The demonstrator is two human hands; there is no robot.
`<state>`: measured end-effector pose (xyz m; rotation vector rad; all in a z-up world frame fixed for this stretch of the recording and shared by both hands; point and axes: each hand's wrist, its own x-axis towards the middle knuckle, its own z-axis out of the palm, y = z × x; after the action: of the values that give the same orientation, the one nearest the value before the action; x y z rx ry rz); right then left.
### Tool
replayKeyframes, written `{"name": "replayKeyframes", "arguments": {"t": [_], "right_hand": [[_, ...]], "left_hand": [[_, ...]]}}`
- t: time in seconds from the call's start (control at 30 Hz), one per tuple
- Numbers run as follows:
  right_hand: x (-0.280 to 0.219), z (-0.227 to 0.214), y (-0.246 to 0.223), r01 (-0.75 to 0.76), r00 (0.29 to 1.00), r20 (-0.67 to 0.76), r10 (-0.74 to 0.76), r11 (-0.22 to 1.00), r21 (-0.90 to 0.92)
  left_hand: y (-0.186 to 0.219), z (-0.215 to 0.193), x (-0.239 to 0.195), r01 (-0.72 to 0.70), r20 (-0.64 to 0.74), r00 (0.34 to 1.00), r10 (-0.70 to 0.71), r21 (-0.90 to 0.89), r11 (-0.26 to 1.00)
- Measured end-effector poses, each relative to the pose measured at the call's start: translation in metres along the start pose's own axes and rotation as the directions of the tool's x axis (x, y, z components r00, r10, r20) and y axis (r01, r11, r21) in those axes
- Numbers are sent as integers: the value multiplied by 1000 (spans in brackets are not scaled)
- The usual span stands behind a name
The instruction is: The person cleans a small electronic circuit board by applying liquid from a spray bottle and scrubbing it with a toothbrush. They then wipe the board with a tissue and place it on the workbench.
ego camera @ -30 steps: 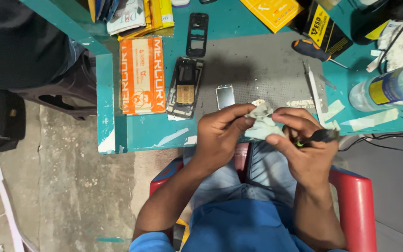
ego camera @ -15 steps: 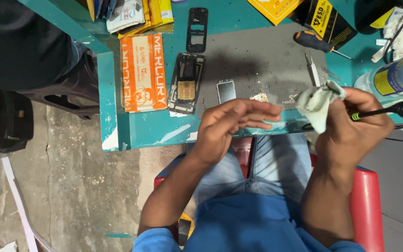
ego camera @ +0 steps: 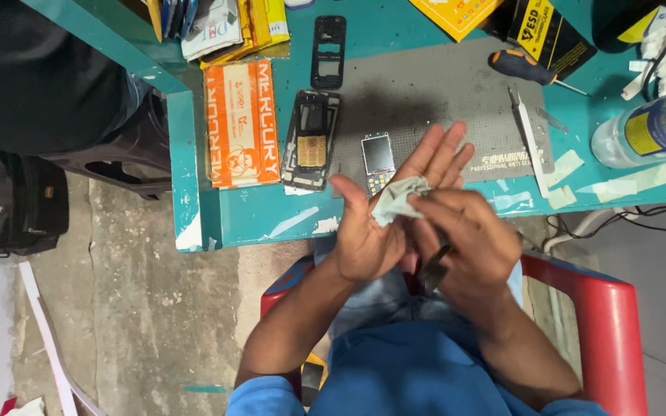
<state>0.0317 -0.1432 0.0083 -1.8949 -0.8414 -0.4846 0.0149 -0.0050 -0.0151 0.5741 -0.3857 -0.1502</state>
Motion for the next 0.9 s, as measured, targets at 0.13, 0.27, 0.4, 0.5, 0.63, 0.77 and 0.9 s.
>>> {"name": "replayKeyframes", "arguments": {"t": [0.13,0.27,0.4,0.5,0.63,0.77,0.9], "right_hand": [[15,-11,15,-18,999,-47,7,971,-239],[22,-27,47,-4,997,-79,-11,982,-188],[0,-31,45,-156,981,-131,142,982,-104],[-13,-26,30,-62,996,-66,56,993,-99],[-17,-3,4,-48,997,59,49,999,-10],[-23,15,-19,-46,977,209,46,999,-8],[-25,6,-13,-133,938,341,62,973,188]], "left_hand": [[-1,0,-4,49,10,999,-49,57,997],[4,-9,-4,140,42,990,-135,-156,978],[10,-14,4,75,-41,995,-96,-365,928],[15,-13,5,-75,-172,985,-17,-514,854],[16,-10,5,-216,-240,965,108,-489,845],[11,-17,8,-349,-366,913,182,-465,813],[12,-22,7,-391,-404,889,216,-425,816]]}}
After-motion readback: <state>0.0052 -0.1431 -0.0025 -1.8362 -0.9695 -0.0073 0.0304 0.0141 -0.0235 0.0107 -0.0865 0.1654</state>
